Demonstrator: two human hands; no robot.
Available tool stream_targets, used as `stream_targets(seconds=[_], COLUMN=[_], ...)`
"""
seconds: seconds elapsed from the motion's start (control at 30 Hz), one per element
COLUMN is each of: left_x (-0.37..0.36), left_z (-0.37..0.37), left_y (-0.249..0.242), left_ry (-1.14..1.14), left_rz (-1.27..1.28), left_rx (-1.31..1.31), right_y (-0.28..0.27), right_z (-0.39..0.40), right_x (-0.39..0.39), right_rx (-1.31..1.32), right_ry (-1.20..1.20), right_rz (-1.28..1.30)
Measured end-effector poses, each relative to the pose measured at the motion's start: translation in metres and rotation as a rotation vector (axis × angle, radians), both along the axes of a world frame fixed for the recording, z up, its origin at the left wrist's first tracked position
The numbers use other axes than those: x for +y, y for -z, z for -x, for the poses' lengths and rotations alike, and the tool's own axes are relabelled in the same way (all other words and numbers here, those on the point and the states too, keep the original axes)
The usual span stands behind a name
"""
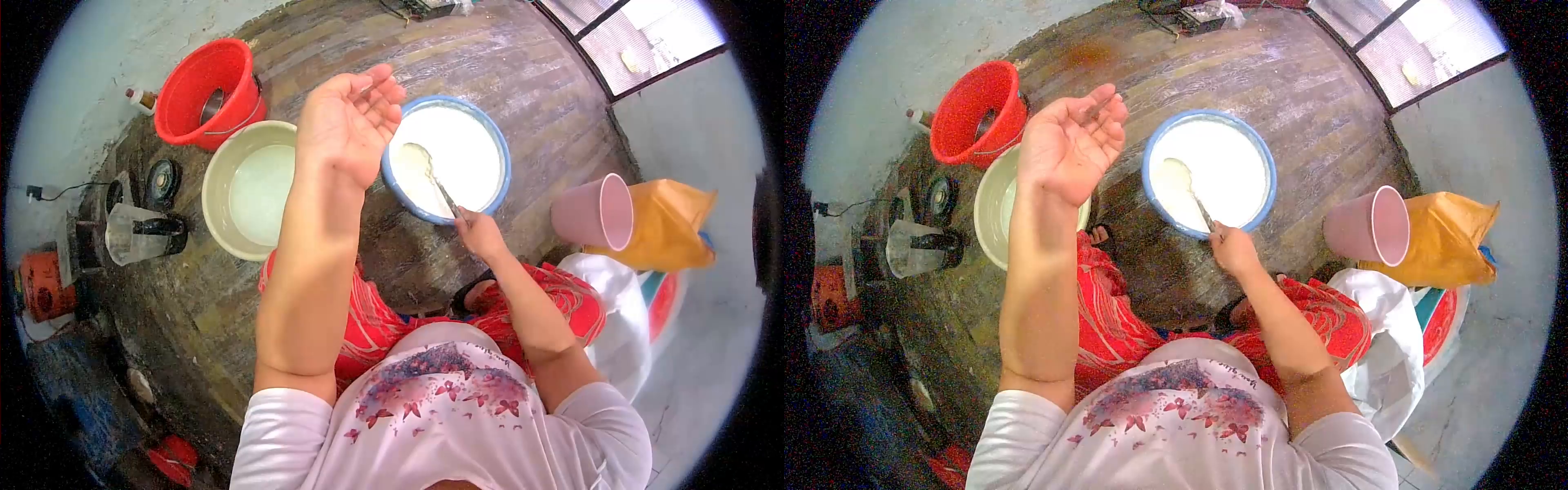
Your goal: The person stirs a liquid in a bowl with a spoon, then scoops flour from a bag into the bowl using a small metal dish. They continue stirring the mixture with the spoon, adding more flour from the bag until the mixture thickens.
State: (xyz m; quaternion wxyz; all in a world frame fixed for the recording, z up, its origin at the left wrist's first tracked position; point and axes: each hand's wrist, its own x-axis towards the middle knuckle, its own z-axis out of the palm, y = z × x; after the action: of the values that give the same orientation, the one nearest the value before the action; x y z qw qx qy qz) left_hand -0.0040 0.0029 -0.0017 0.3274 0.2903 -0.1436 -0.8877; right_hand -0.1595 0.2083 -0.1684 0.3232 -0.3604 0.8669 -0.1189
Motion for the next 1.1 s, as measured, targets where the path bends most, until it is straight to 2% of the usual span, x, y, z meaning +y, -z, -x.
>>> stream_targets(seconds=[0.1, 0.23, 0.3, 0.37, 0.43, 0.5, 0.57, 0.63, 0.73, 0.8, 0.93, 1.0, 1.1], left_x=[-0.001, -0.001, 0.000, 0.000, 0.000, 0.000, -0.001, 0.001, 0.000, 0.000, 0.002, 0.002, 0.002], left_z=[0.000, 0.001, 0.000, 0.001, 0.000, -0.001, 0.001, 0.000, 0.000, 0.000, 0.002, -0.001, 0.000], left_y=[0.002, 0.002, 0.002, 0.001, 0.000, 0.001, 0.002, 0.001, 0.000, 0.000, -0.001, 0.001, 0.002], left_ry=[0.011, 0.010, 0.005, 0.007, 0.007, 0.000, 0.000, -0.001, -0.010, -0.006, -0.001, -0.017, 0.012], left_rz=[0.005, -0.007, -0.002, -0.010, -0.003, 0.001, 0.005, 0.012, 0.015, 0.016, 0.003, -0.003, 0.019], left_rx=[0.017, 0.020, 0.014, 0.019, 0.016, 0.005, 0.014, 0.007, -0.002, -0.009, 0.000, -0.003, 0.019], right_y=[-0.004, -0.006, -0.015, -0.007, 0.001, -0.002, -0.019, -0.010, -0.006, -0.010, -0.025, -0.023, -0.025], right_z=[0.002, -0.001, -0.005, 0.004, 0.005, 0.002, -0.001, 0.005, 0.002, 0.003, 0.007, 0.003, 0.000], right_x=[0.006, 0.010, 0.008, 0.015, 0.021, 0.022, 0.021, 0.026, 0.031, 0.032, 0.028, 0.030, 0.019], right_rx=[-0.017, 0.017, 0.017, -0.038, 0.106, 0.095, 0.017, 0.025, 0.163, 0.152, 0.038, 0.182, 0.155], right_ry=[-0.058, -0.014, -0.091, -0.073, -0.100, -0.106, -0.118, -0.140, -0.110, -0.240, -0.142, -0.202, -0.248], right_rz=[0.038, 0.071, -0.064, -0.002, 0.085, 0.082, -0.027, -0.022, 0.043, 0.046, -0.045, -0.003, -0.066])
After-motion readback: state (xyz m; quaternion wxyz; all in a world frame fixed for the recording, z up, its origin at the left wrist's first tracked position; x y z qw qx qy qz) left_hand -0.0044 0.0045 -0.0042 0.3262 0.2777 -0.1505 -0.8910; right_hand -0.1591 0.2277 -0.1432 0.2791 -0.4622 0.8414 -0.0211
